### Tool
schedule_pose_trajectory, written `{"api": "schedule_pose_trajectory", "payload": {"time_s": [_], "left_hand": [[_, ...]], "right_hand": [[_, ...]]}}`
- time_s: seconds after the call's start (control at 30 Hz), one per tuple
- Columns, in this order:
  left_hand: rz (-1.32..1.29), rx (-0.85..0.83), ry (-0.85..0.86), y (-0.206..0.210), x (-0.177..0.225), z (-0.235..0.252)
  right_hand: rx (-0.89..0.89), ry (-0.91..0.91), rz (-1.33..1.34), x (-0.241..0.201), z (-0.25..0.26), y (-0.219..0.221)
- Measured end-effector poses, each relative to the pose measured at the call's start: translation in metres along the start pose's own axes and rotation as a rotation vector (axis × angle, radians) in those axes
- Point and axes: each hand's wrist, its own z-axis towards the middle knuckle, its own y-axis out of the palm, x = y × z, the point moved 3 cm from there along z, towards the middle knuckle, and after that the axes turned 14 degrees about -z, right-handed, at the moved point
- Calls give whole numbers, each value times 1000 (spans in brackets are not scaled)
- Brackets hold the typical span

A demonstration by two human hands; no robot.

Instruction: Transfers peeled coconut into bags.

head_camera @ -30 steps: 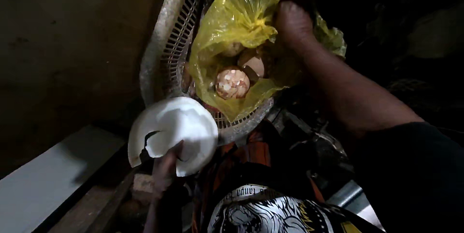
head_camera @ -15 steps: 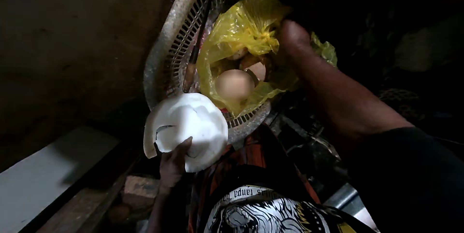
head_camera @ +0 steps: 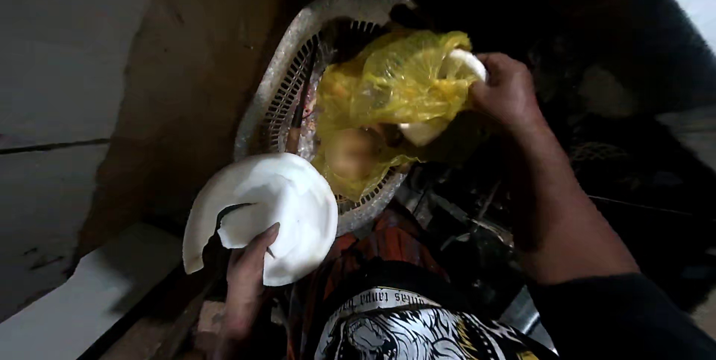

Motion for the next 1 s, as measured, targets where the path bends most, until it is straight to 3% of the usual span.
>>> {"api": "schedule_pose_trajectory", "payload": {"time_s": [0.1, 0.27, 0.43, 0.57, 0.73, 0.83, 0.93, 1.0], "left_hand": [[-149, -113, -7, 3, 5, -8], [-225, -151, -97, 8, 0, -22], [-178, -115, -152, 13, -15, -27], [48, -34, -161, 32, -27, -25], [575, -241, -184, 92, -43, -35], [648, -422, -140, 152, -37, -48], [571, -495, -132, 196, -22, -66], [564, -563, -107, 212, -20, -66]], "right_hand": [[-302, 140, 273, 35, -22, 7], [-766, 265, 713, 92, -86, 65], [-963, 248, 982, 115, -147, 107], [-891, 295, 1120, 125, -153, 107], [-884, 148, 1122, 98, -145, 86], [-634, 46, 1077, 69, -132, 47], [-268, 90, 702, 63, -139, 6], [-151, 117, 582, 68, -145, -17]]}}
